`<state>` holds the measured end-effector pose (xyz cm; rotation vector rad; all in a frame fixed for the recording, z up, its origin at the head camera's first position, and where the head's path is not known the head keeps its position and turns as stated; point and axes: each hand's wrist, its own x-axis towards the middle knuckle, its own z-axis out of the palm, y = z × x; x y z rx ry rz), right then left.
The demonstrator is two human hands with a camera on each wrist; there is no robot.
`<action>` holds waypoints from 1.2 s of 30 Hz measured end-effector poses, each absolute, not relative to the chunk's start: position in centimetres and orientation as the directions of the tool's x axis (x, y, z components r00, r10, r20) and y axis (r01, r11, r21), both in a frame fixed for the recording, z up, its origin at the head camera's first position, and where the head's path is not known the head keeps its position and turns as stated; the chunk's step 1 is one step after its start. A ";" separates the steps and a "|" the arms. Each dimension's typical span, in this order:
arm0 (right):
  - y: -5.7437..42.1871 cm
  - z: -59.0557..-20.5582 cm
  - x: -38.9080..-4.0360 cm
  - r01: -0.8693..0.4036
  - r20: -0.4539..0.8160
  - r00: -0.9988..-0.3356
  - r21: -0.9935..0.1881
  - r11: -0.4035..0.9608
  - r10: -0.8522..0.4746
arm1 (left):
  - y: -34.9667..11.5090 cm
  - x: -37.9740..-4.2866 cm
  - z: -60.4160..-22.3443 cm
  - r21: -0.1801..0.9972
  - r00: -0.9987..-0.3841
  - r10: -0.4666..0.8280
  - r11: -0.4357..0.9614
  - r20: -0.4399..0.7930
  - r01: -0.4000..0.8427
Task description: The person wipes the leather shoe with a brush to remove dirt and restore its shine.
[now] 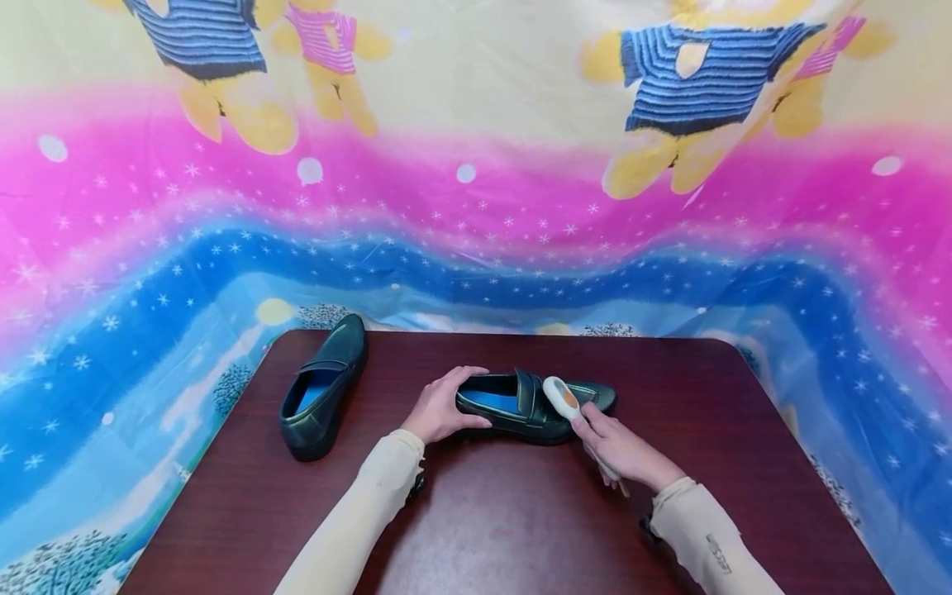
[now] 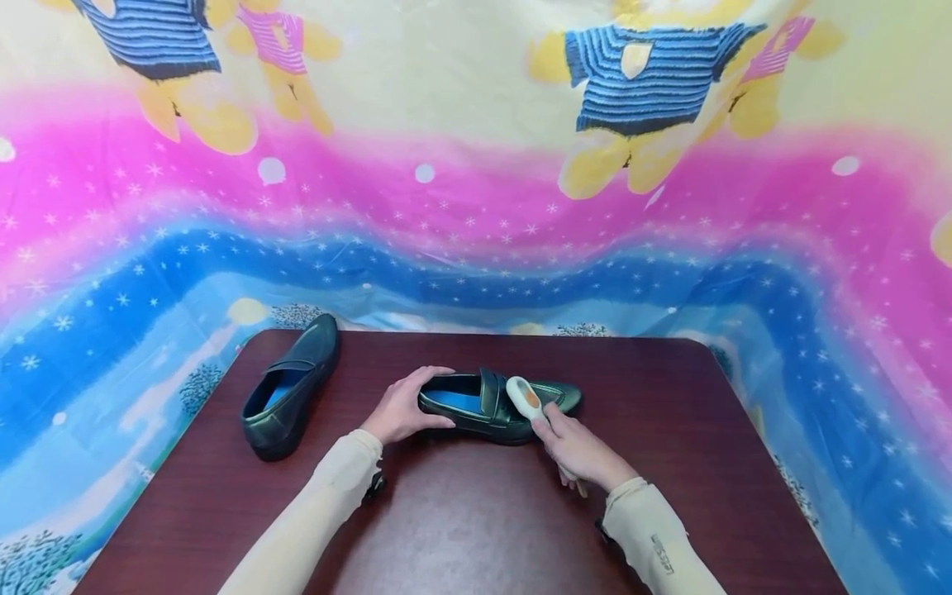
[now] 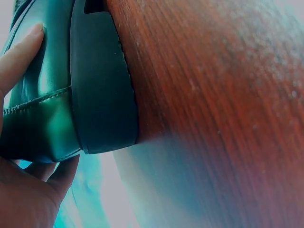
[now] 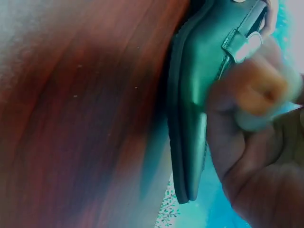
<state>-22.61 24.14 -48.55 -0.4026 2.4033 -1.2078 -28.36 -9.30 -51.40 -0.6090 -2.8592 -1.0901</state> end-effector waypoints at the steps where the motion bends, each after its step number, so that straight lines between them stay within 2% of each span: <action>1: 24.2 -48.6 -22.5 -0.066 -0.246 -0.866 -0.807 0.586 -0.436 | -9.3 -28.4 -51.4 0.637 -0.922 0.353 0.677 0.160 0.369; 6: 25.3 -48.9 -21.7 -0.080 -0.273 -0.887 -0.701 0.708 -0.372 | -9.2 -28.3 -51.3 0.642 -0.923 0.351 0.674 0.159 0.367; 11: 27.5 -48.8 -21.5 -0.165 -0.139 -0.956 -0.476 0.864 -0.260 | -9.1 -28.3 -51.2 0.637 -0.924 0.347 0.679 0.161 0.366; 14: 28.7 -48.7 -21.6 -0.143 -0.098 -0.975 -0.410 0.901 -0.199 | -9.1 -28.2 -51.1 0.634 -0.924 0.347 0.681 0.161 0.366; 18: 29.0 -48.6 -21.8 -0.107 -0.090 -0.982 -0.450 0.887 -0.164 | -9.1 -28.2 -51.1 0.636 -0.926 0.346 0.682 0.155 0.361; 24: 26.7 -48.3 -22.5 -0.043 -0.158 -0.965 -0.696 0.717 -0.211 | -9.2 -28.2 -51.1 0.644 -0.926 0.344 0.676 0.154 0.358; 27: 24.9 -48.3 -22.7 -0.010 -0.194 -0.953 -0.750 0.661 -0.234 | -9.1 -28.3 -51.2 0.641 -0.925 0.347 0.676 0.157 0.362; 31: 23.4 -48.5 -22.6 -0.075 -0.141 -0.964 -0.672 0.737 -0.227 | -9.1 -28.2 -51.3 0.639 -0.923 0.350 0.677 0.159 0.367; 36: 24.0 -48.6 -22.2 -0.139 -0.004 -0.988 -0.430 0.892 -0.156 | -9.2 -28.1 -51.2 0.631 -0.923 0.351 0.682 0.160 0.369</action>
